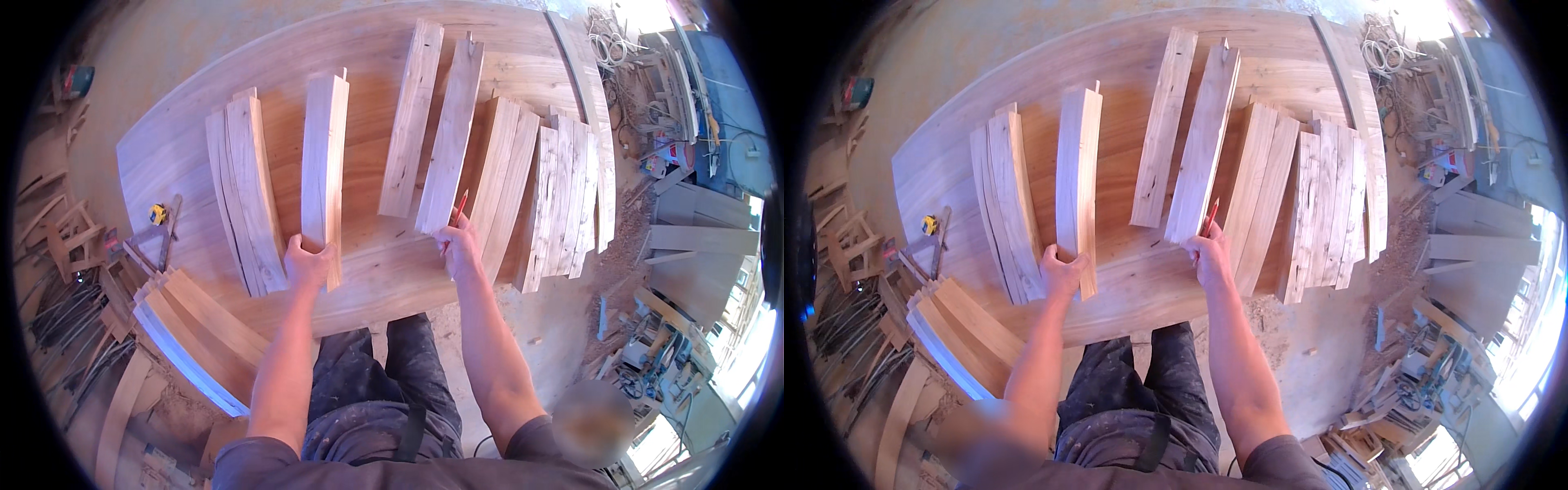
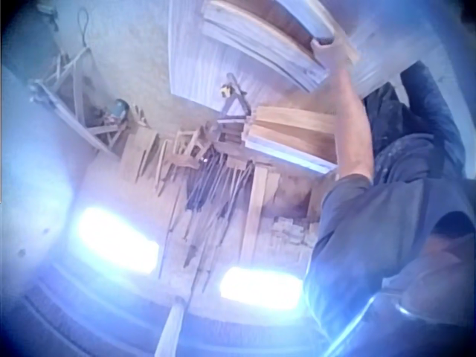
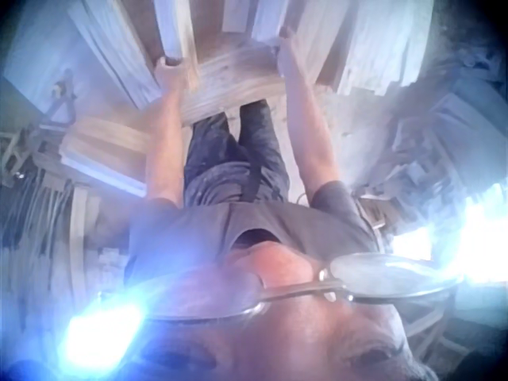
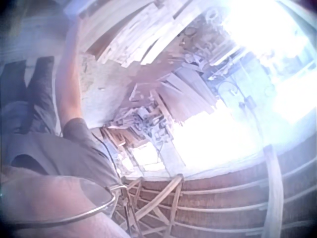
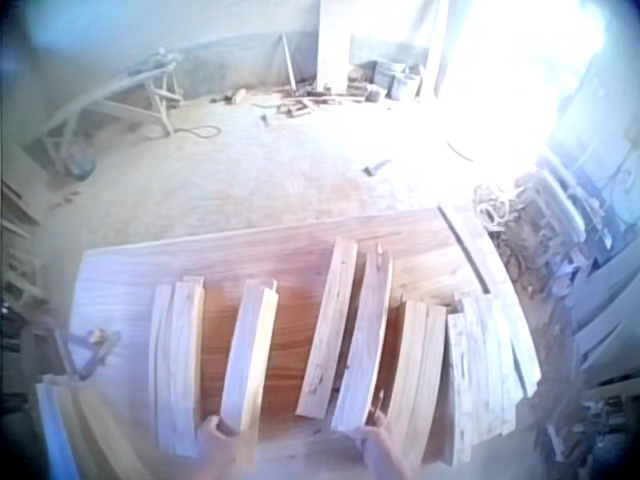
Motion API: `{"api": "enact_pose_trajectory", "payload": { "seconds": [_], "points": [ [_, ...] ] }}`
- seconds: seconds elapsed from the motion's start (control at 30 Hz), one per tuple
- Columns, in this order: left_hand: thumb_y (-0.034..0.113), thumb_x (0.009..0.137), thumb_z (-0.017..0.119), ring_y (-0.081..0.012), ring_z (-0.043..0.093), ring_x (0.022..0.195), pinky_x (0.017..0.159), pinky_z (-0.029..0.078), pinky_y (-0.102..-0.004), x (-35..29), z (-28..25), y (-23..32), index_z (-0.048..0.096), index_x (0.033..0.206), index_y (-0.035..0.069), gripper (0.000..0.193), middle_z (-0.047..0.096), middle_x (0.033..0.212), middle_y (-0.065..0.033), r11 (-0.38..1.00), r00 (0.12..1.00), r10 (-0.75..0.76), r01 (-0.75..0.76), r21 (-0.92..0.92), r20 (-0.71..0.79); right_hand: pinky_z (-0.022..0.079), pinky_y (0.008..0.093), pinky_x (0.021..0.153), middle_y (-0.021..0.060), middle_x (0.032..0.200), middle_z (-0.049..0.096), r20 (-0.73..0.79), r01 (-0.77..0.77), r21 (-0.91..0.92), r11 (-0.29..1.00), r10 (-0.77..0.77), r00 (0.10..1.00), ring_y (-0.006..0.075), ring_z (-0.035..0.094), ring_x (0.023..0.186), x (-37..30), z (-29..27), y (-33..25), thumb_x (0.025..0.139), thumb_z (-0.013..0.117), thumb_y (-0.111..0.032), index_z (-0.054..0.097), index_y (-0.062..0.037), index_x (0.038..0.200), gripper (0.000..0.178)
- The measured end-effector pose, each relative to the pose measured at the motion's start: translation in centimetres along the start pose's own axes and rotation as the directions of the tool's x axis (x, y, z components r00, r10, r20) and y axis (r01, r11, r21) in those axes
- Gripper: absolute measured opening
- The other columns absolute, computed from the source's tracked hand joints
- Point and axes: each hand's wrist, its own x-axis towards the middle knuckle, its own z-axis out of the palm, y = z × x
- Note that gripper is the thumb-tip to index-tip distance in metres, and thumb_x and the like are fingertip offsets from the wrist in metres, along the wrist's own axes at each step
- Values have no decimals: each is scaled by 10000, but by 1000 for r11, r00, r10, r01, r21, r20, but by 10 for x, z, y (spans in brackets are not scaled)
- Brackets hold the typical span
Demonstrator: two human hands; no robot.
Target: The person sorts and arranges wooden planks on a workbench, picking them up, inspecting them, and placing them in organized stacks. The person uses a pencil to mark some planks during the process.
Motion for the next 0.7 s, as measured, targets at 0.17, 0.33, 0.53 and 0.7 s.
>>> {"api": "enact_pose_trajectory", "payload": {
  "seconds": [0.17,0.33,0.53,0.7],
  "points": [
    [280,731,886,-416,628,1058,929,522,-490,-5,23,2,562,1074,-38,569,641,1102,-229,961,981,131,-91,260,-141,377,246,533,-2,796,596,-7,-46,-73,996,46,999,96,506,604,-6,-10,9,675,662,3,637,-18,1172,498],
    [310,751,881,-430,557,1184,998,483,-530,0,36,5,519,1140,-38,635,577,1211,-247,930,988,112,-65,361,-111,514,288,689,29,857,638,-169,100,-351,931,-168,971,169,634,757,-8,1,18,677,734,-66,619,6,1160,501],
    [326,746,873,-428,562,1161,965,493,-541,1,40,0,501,1130,-10,632,570,1186,-224,924,974,153,-81,372,-166,512,409,918,166,1051,661,-299,8,-753,658,-352,887,326,636,1014,-19,38,11,722,745,-115,575,24,1193,520],
    [376,738,863,-435,562,1154,970,489,-527,-1,41,4,501,1137,-22,669,579,1169,-233,916,970,134,-45,398,-200,441,507,1041,230,1198,621,-249,0,-849,529,-399,883,429,543,1183,-16,41,23,729,708,-89,542,18,1234,542]
  ]
}}
